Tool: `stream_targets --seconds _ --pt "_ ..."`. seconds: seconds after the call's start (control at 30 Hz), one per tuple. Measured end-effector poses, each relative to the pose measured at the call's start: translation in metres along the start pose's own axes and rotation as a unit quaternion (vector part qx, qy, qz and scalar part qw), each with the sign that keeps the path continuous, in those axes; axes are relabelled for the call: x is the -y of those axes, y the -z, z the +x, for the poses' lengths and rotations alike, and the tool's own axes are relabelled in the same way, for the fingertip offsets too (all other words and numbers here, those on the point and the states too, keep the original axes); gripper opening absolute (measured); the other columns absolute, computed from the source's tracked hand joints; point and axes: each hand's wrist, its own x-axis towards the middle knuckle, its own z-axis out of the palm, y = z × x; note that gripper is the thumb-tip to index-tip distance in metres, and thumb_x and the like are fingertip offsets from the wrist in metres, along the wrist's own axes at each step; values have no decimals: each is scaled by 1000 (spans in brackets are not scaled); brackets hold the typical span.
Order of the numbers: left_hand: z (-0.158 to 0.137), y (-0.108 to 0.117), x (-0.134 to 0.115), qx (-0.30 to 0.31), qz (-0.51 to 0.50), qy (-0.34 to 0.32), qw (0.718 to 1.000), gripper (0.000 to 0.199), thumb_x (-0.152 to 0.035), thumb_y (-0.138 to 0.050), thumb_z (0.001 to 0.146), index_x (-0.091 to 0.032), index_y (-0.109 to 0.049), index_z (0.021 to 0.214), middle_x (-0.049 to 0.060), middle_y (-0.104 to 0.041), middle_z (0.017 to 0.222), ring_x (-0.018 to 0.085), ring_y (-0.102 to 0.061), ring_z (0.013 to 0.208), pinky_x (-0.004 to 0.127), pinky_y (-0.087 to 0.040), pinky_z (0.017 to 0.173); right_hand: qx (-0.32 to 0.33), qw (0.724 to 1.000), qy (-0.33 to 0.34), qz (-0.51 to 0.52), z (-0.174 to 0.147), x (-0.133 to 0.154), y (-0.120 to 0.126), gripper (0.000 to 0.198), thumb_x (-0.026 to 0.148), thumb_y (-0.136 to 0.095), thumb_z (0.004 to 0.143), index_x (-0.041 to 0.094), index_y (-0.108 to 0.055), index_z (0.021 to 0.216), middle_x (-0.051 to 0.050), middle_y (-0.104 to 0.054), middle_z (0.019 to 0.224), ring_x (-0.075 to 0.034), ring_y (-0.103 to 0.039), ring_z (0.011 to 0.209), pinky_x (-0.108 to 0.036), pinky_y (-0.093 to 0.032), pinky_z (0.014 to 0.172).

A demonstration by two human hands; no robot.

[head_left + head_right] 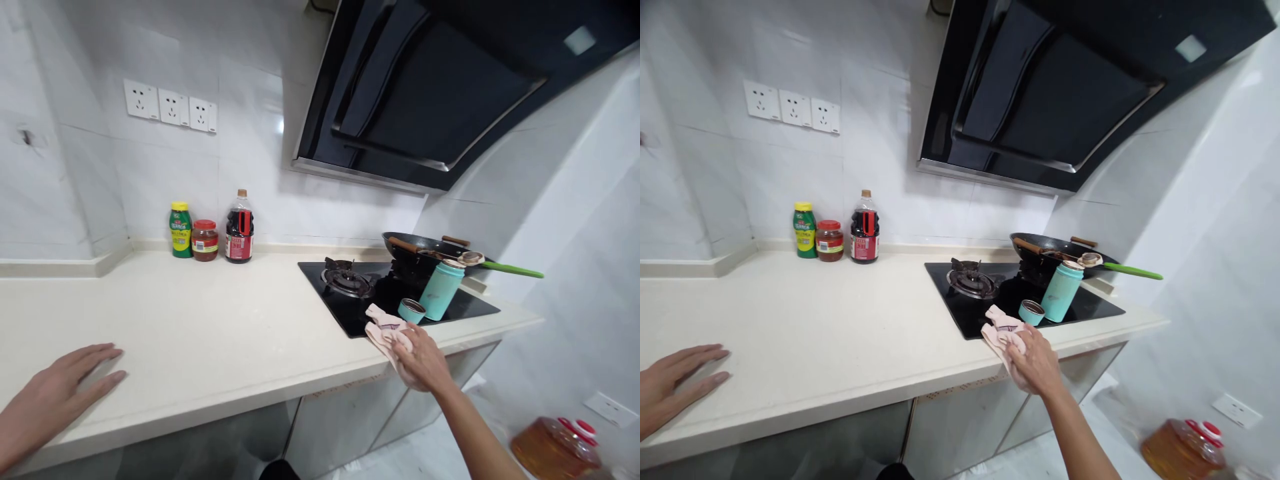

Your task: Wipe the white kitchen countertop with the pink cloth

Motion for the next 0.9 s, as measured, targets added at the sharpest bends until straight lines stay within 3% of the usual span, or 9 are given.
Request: stream_targets --seconds 0.1,0.17,0.37,0.47,0.6,0.67,0.73,0.83,0.9 --pt "-1 -2 -3 -10 3 -1 1000 73 -75 -48 78 -23 -74 121 6 -67 134 32 -58 129 51 -36 120 -11 1000 -24 12 -4 17 -4 30 36 -46 86 19 -66 101 -14 -67 115 -30 -58 102 -43 -43 86" --pt "-1 -2 -5 -19 6 -8 1000 70 -74 -48 78 -24 -74 120 6 -67 133 32 -59 129 51 -37 120 -17 999 -25 26 -12 46 -6 33 38 -44 89 19 -65 106 -13 -67 116 -30 -57 101 -43 -42 85" --pt "-1 4 -14 -25 10 -11 1000 70 -74 -47 79 -23 -76 117 7 -68 132 34 -60 127 51 -39 118 -34 992 55 107 -40 188 -1 27 42 -48 95 24 -63 109 -8 -63 126 -31 -49 120 -49 -35 99" --pt "-1 6 -15 -23 10 -7 1000 68 -74 -48 78 -24 -76 116 6 -68 132 34 -60 128 50 -39 118 -63 975 99 191 -53 261 2 32 45 -56 91 25 -60 115 -7 -62 128 -33 -47 121 -52 -35 100" --pt "-1 6 -10 -8 15 -6 1000 67 -72 -50 80 -24 -74 120 5 -66 135 32 -58 131 48 -38 119 -110 943 166 266 -71 320 -1 40 53 -60 90 28 -59 121 -4 -58 136 -35 -45 124 -56 -35 100" --pt "-1 7 -7 -3 18 -6 1000 67 -71 -51 81 -24 -73 122 5 -65 137 31 -57 132 47 -37 120 -123 938 201 255 -78 321 -4 45 53 -61 91 28 -57 129 -3 -52 145 -36 -40 132 -57 -33 103" --pt "-2 8 -7 4 20 -5 1000 66 -71 -50 82 -24 -71 124 5 -64 138 31 -56 133 47 -36 121 -124 932 240 243 -84 303 -8 48 48 -64 91 28 -54 134 -4 -46 151 -35 -34 138 -56 -30 107" --pt "-3 11 -10 14 22 3 1000 68 -72 -48 83 -23 -71 124 5 -64 139 30 -56 133 47 -35 121 -108 930 268 226 -90 250 -18 48 32 -67 90 31 -52 135 -4 -42 152 -34 -30 142 -56 -28 112" --pt "-3 13 -15 14 20 3 1000 70 -74 -47 82 -23 -72 122 5 -64 138 31 -57 131 47 -36 121 -105 942 244 203 -92 206 -27 52 19 -64 89 34 -49 137 -5 -40 152 -34 -29 144 -58 -28 114"
